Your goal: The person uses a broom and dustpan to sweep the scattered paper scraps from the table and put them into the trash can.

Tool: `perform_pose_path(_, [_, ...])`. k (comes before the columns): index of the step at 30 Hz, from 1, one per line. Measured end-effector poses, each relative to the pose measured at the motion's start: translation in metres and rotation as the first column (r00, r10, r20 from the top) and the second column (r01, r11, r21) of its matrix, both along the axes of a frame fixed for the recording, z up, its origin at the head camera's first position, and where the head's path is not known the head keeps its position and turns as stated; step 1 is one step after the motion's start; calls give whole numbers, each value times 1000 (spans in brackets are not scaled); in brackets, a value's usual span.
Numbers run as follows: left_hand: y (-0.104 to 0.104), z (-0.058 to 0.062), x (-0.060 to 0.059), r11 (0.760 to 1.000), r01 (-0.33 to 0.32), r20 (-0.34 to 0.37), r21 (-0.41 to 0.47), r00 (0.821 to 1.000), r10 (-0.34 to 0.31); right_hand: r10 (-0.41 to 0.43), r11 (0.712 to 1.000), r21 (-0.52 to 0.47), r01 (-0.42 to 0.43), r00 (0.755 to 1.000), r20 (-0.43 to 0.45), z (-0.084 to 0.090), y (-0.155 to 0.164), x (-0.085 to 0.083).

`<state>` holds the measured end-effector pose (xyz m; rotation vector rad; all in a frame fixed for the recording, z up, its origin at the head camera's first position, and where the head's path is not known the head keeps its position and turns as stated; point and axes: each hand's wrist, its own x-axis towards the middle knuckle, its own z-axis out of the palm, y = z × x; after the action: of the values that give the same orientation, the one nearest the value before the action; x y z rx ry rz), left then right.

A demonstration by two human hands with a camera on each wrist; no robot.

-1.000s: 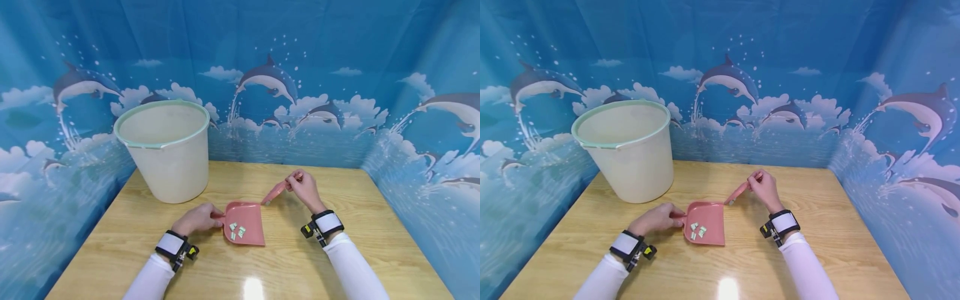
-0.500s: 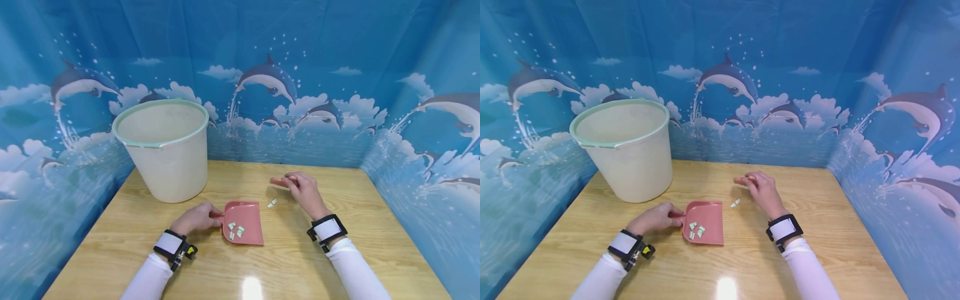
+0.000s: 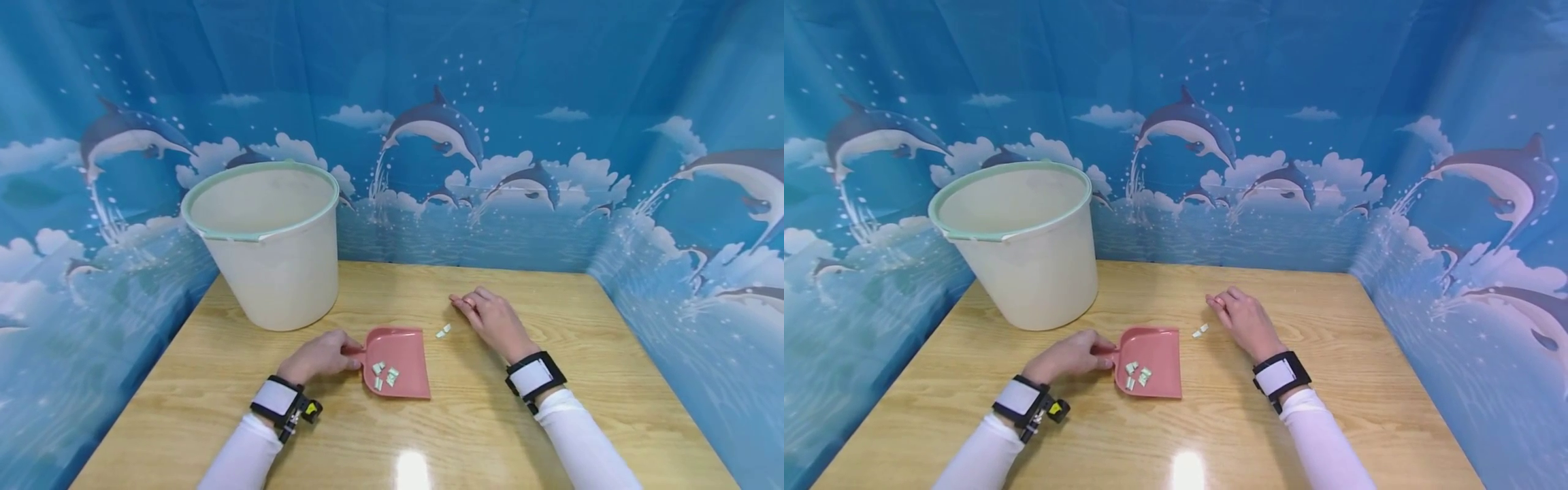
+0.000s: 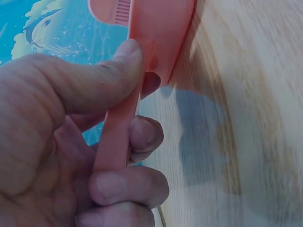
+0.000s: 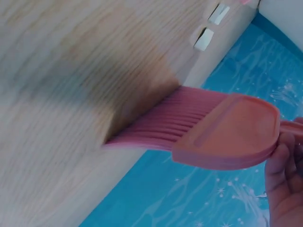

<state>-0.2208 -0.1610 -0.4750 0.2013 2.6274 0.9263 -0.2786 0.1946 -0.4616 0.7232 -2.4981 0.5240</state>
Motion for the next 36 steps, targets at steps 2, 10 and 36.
perform_pose_path(2, [0, 0, 0, 1000, -2, 1, 3, 1000, 2, 26, 1000, 0, -26, 1000, 17, 0, -2, 3])
perform_pose_path(10, [0, 0, 1, 1000, 2, 5, 9, 1000, -2, 123, 991, -53, -121, 992, 27, 4, -12, 24])
perform_pose_path(36, [4, 3, 2, 999, -31, 13, -7, 999, 32, 150, 974, -168, -149, 989, -11, 12, -32, 31])
